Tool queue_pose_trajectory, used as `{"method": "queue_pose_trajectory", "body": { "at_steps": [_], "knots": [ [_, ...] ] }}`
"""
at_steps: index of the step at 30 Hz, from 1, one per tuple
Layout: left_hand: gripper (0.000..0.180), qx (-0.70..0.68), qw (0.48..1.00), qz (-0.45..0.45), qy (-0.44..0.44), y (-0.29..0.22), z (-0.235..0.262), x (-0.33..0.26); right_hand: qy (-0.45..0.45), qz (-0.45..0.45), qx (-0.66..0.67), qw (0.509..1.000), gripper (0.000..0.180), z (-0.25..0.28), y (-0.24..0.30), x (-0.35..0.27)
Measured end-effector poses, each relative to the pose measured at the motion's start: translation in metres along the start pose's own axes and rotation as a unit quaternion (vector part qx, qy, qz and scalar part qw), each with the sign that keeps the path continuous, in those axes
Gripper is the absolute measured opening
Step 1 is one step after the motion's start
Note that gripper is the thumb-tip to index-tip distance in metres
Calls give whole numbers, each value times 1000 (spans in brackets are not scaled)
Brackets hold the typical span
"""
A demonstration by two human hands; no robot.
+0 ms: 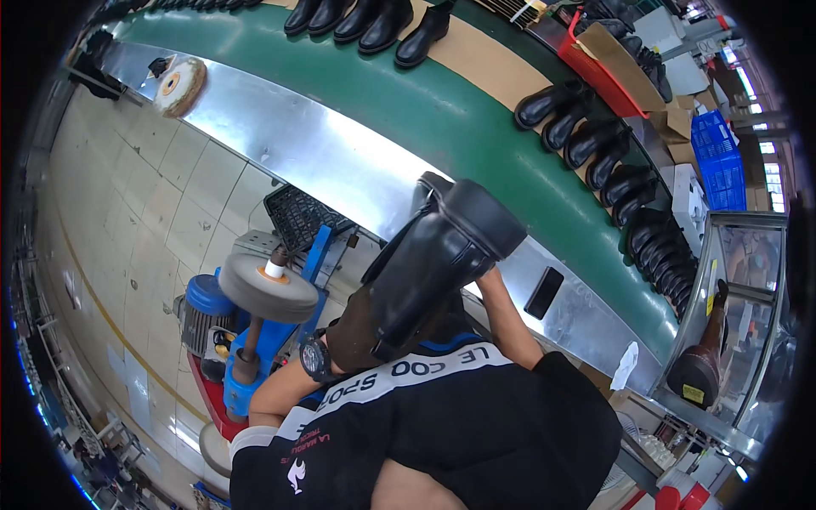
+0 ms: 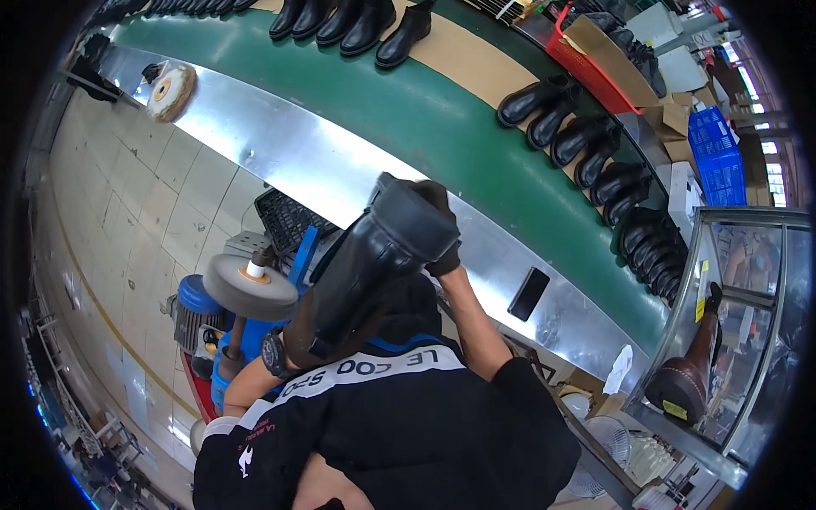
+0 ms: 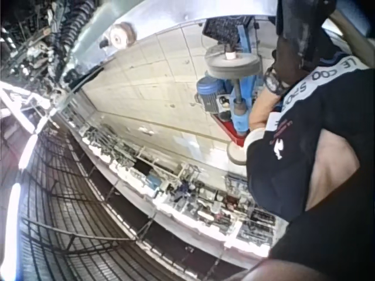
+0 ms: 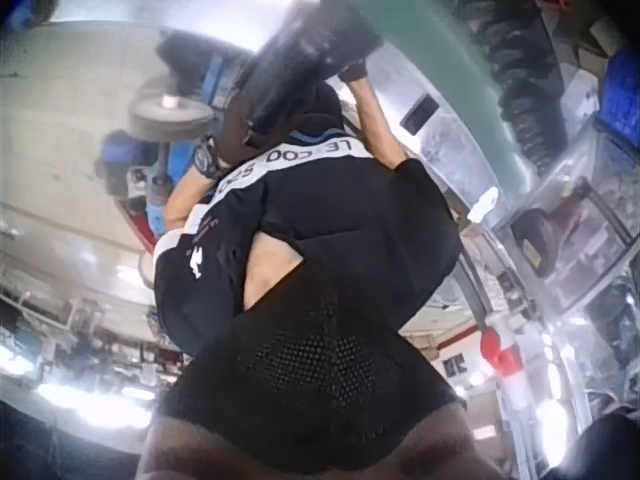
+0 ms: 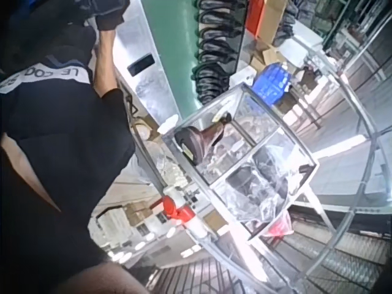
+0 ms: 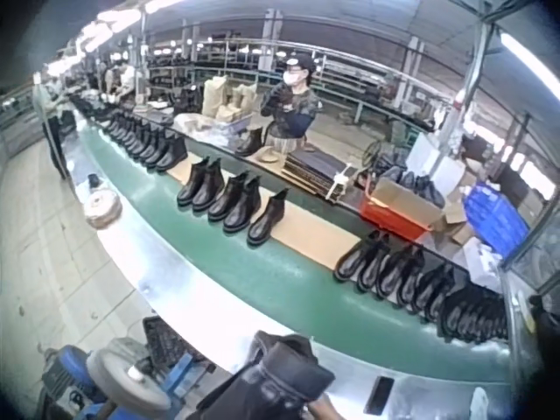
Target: The person repeatedly picks up black leather boots from a conveyor belt and presses them against a rotating buffing wheel to polish the surface. After polishing each boot, the person places it back onto the moving belt. The process is repeated for multiple boots in a continuous loop.
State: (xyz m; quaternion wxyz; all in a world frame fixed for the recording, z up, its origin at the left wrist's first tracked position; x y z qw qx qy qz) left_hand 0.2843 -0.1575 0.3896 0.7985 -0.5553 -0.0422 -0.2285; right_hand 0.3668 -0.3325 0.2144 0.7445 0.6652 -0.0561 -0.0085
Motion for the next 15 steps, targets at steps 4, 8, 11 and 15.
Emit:
{"method": "queue_pose_trajectory", "body": {
  "at_steps": [4, 8, 11, 15],
  "knots": [
    [25, 13, 998, 31, -45, 3, 5, -9, 99, 156, -95, 978, 29, -31, 30, 13],
    [29, 282, 955, -74, -58, -12, 10, -34, 156, 200, -151, 955, 31, -66, 16, -9],
    [34, 432, 889, -148, -39, -17, 3, -74, 203, 154, -137, 957, 33, -78, -11, -39],
    [39, 105, 988, 68, -95, 0, 31, -110, 256, 3, -63, 965, 31, -88, -46, -87]
  ]
}}
Point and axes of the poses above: each hand's wrist, its own x-axis towards the middle knuckle, its own z-axis out of the back of the hand, y = z × x, the point moved 9 cm from there along x, towards the middle knuckle, and after that the axes turned 9 degrees about -y, right-handed, at the moved point
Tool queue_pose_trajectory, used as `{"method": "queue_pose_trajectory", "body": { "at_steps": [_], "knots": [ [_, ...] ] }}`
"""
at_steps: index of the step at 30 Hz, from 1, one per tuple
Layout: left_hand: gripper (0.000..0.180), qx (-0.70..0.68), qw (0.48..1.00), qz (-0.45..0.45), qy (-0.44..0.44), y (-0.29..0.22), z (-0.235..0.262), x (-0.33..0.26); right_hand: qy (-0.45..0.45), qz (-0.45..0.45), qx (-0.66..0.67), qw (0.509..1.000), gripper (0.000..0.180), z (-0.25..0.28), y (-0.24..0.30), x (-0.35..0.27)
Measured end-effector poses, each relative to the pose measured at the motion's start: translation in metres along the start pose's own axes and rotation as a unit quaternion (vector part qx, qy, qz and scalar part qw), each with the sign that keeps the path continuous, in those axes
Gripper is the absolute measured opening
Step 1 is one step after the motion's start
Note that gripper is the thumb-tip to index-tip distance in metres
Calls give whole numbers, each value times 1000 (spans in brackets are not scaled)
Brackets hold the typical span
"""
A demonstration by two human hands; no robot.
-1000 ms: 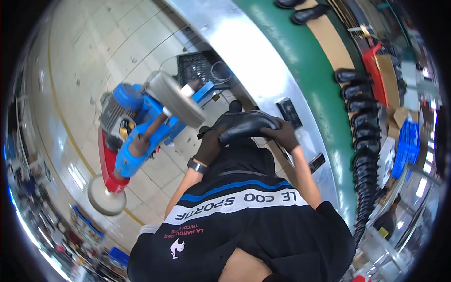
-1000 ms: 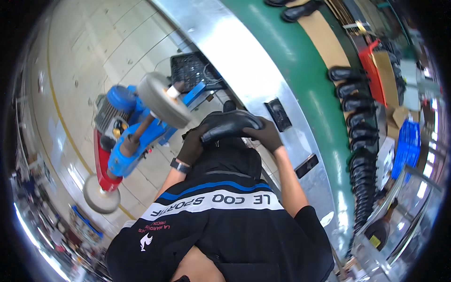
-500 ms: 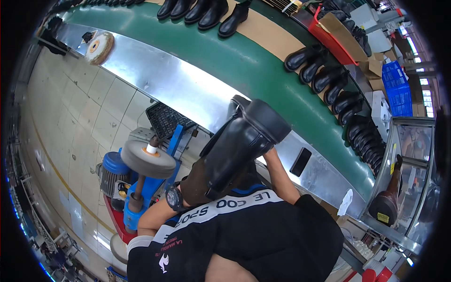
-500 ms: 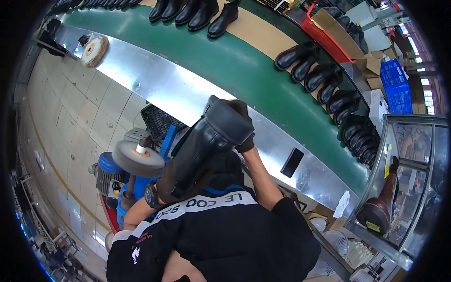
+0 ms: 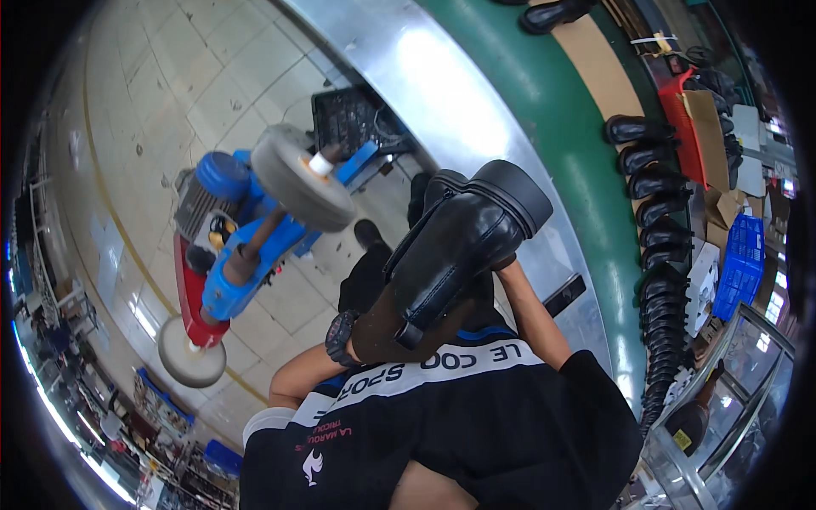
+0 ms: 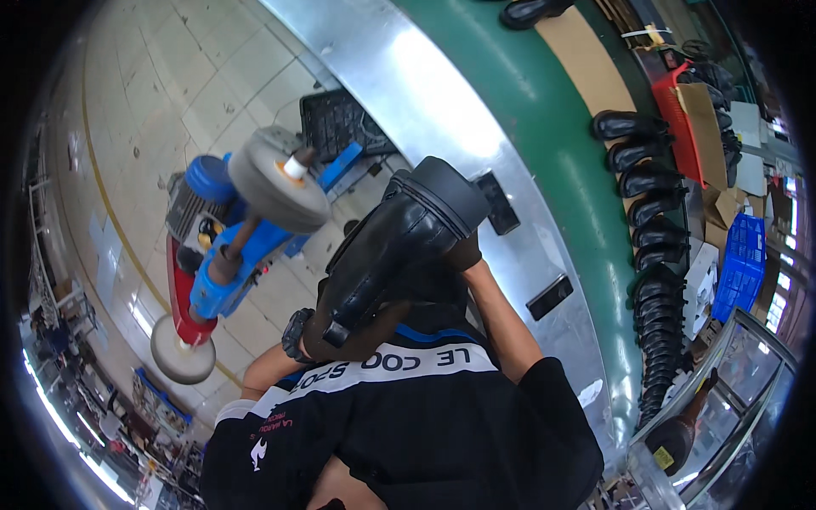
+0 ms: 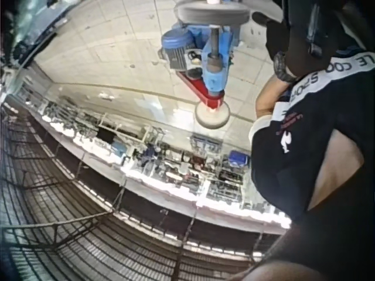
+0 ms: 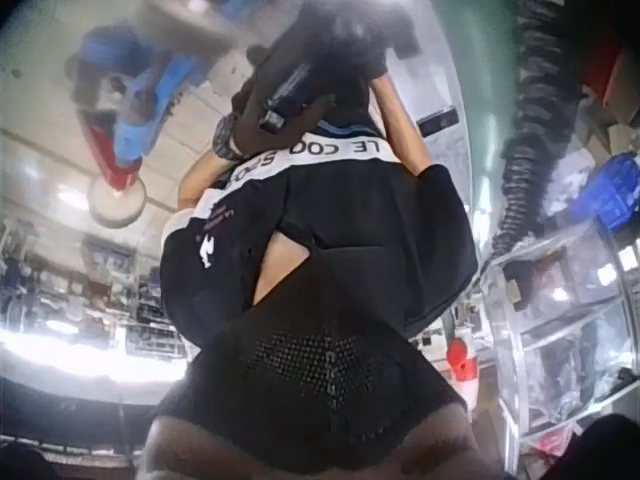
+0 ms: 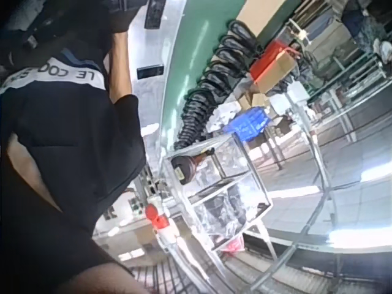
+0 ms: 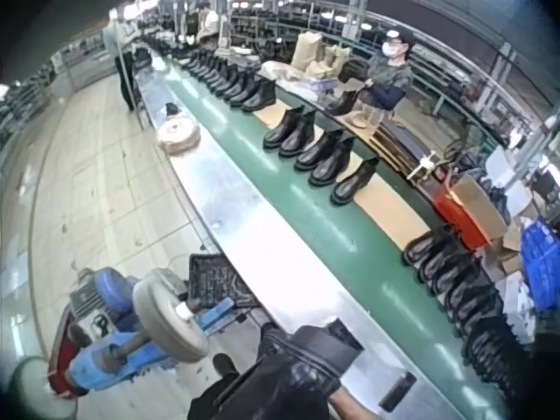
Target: The person repeatedly picks up black leather boots from a conveyor belt and presses them against a rotating buffing wheel to polish the surface. After polishing each boot, the person places it back onto the moving belt. The process is repeated for multiple boots in a continuous loop.
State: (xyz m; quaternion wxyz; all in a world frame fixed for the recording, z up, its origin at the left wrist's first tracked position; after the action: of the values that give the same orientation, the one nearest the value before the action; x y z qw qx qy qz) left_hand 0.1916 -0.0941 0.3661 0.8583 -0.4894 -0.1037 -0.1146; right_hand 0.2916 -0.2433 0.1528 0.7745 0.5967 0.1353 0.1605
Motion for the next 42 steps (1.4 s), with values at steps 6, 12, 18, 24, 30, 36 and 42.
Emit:
{"method": "queue_pose_trajectory", "body": {
  "at_steps": [6, 12, 18, 24, 30, 36, 42],
  "knots": [
    [34, 29, 979, 175, -103, 100, 1, -92, 48, -155, -132, 978, 48, -62, 10, -53],
    [33, -98, 874, 457, -132, 200, 8, -177, 63, -155, -250, 954, 55, -109, -5, -82],
    [35, -153, 898, 345, -225, 249, 19, -201, 40, -105, -271, 956, 59, -133, 0, -72],
    [35, -71, 942, 233, -232, 248, 40, -184, 40, -112, -299, 947, 55, -134, 19, -64],
    [37, -118, 945, 223, -206, 225, 44, -169, 69, -82, -341, 934, 56, -128, 33, -65],
    [32, -120, 947, 212, -207, 208, 34, -167, 127, -116, -360, 917, 53, -115, 43, -81],
    [35, -595, 612, 445, -272, 245, -28, -197, 216, -174, -406, 871, 58, -103, 51, -91]
  ]
}}
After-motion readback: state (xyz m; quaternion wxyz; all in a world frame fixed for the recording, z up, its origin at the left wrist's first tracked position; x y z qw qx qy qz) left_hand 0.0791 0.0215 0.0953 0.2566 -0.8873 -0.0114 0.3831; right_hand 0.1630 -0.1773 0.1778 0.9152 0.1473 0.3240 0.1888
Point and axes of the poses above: each hand's wrist, its own x-axis towards the middle knuckle, its own z-axis out of the back of the hand, y = z × x, the point moved 9 cm from there along x, towards the middle knuckle, and after that the axes turned 9 degrees about -y, right-handed, at the moved point
